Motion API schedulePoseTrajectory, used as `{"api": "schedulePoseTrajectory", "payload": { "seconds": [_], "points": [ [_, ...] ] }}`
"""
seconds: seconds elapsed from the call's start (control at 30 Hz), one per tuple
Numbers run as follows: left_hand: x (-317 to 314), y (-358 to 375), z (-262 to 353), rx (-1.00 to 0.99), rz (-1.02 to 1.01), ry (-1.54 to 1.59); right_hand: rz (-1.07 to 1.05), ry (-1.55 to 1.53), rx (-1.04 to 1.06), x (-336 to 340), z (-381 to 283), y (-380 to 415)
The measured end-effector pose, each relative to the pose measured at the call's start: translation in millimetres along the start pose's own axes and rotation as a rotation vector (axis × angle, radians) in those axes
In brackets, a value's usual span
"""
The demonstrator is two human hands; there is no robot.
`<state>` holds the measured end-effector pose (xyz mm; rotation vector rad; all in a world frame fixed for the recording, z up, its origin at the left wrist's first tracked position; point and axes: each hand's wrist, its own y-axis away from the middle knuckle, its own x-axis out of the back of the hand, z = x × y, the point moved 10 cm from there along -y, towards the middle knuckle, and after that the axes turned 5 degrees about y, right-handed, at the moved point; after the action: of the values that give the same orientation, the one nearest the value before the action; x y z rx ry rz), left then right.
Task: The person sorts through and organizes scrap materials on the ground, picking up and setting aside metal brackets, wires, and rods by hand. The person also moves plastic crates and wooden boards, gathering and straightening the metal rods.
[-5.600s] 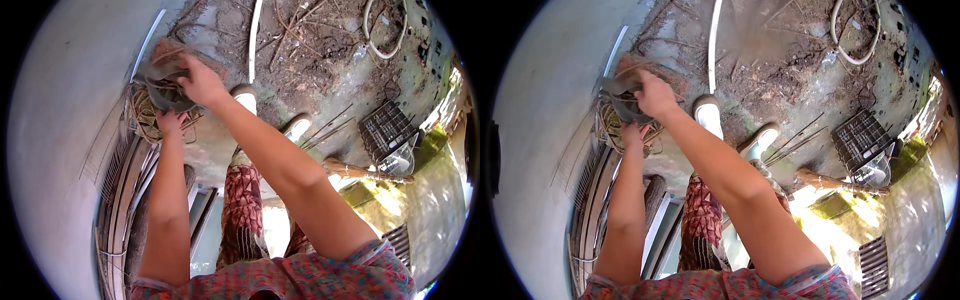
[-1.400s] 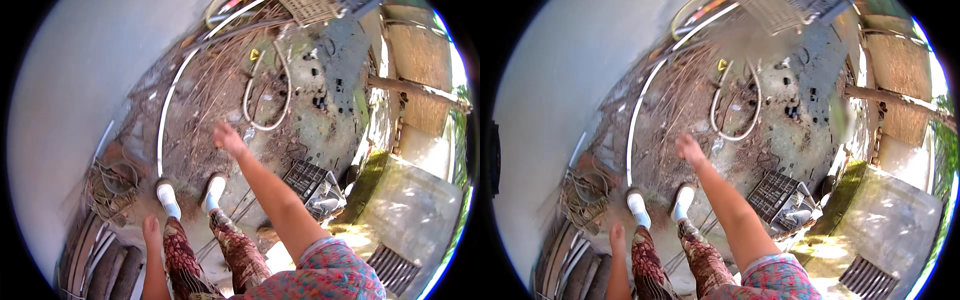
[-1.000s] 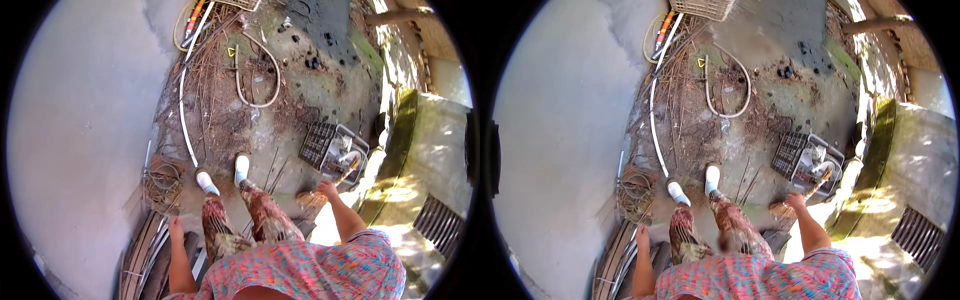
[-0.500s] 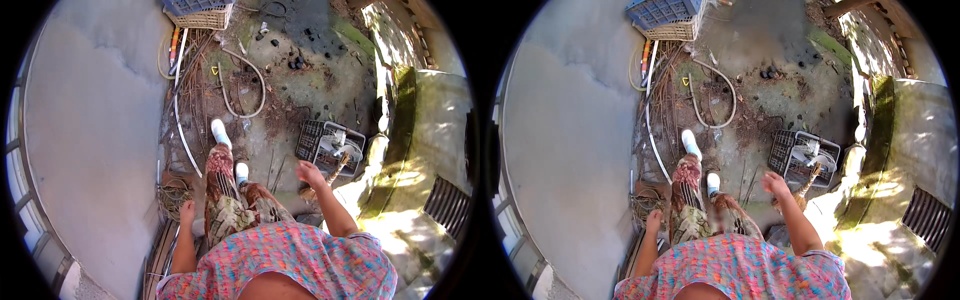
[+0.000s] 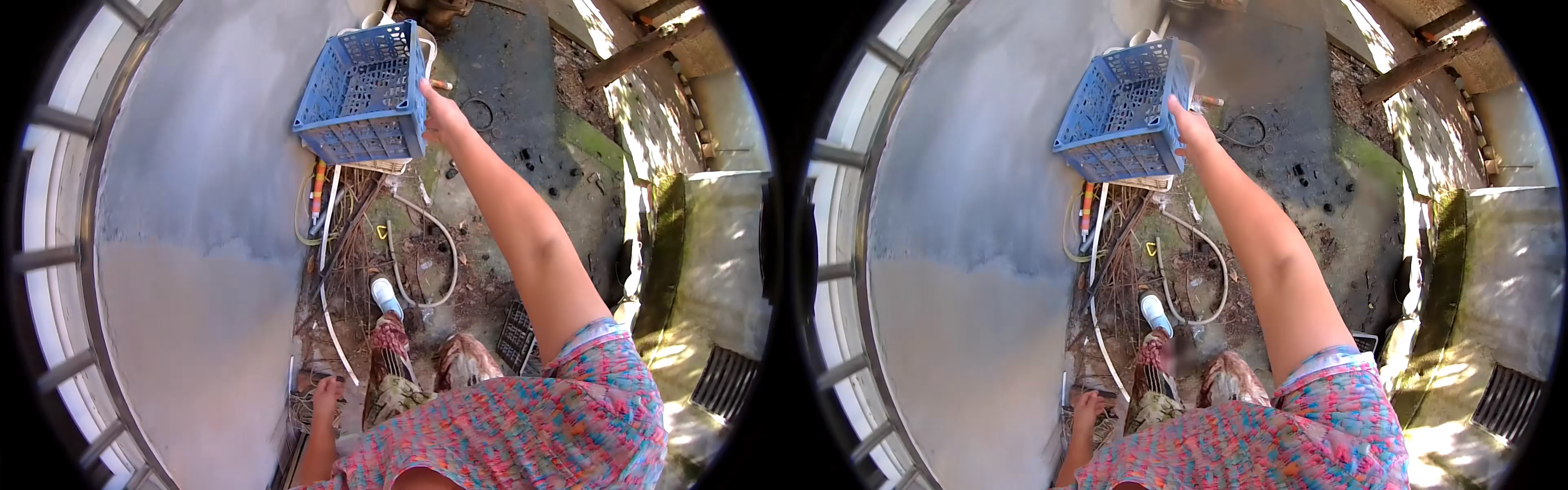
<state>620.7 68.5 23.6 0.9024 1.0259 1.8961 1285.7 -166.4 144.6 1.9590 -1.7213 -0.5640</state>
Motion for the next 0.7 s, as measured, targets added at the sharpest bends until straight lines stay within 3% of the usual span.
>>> {"api": "schedulePoseTrajectory", "payload": {
  "seconds": [0.07, 0.2, 0.3, 0.33, 0.4, 0.47, 0.57, 0.7],
  "points": [
    [-20.7, -3.2, 41.8, -0.070, -0.036, 0.113, -0.059, 0.260, -0.119, -18.8, -9.5, -26.9],
    [-55.7, -5.6, 59.6, -0.059, -0.059, 0.137, -0.261, 0.669, -0.443, -31.0, 29.0, -67.8],
    [-82.3, 6.6, 44.7, -0.040, -0.061, 0.173, -0.216, 0.459, -0.382, -13.3, 51.7, -77.6],
    [-93.1, 19.2, 44.2, 0.005, -0.010, 0.154, -0.074, 0.346, -0.242, 2.5, 51.6, -72.1],
    [-119.5, 34.4, 35.1, 0.042, -0.031, 0.113, -0.007, 0.177, 0.054, 23.3, 76.7, -76.5],
    [-138.3, 49.1, 27.2, 0.067, -0.065, 0.035, -0.118, -0.111, 0.101, 49.4, 92.5, -38.6],
    [-167.8, 56.9, 30.8, 0.045, -0.150, -0.105, -0.219, -0.205, -0.033, 122.3, 132.5, 39.3],
    [-211.4, 43.1, 53.3, 0.085, -0.135, -0.169, -0.100, -0.350, -0.203, 238.7, 195.2, 148.8]
  ]
}}
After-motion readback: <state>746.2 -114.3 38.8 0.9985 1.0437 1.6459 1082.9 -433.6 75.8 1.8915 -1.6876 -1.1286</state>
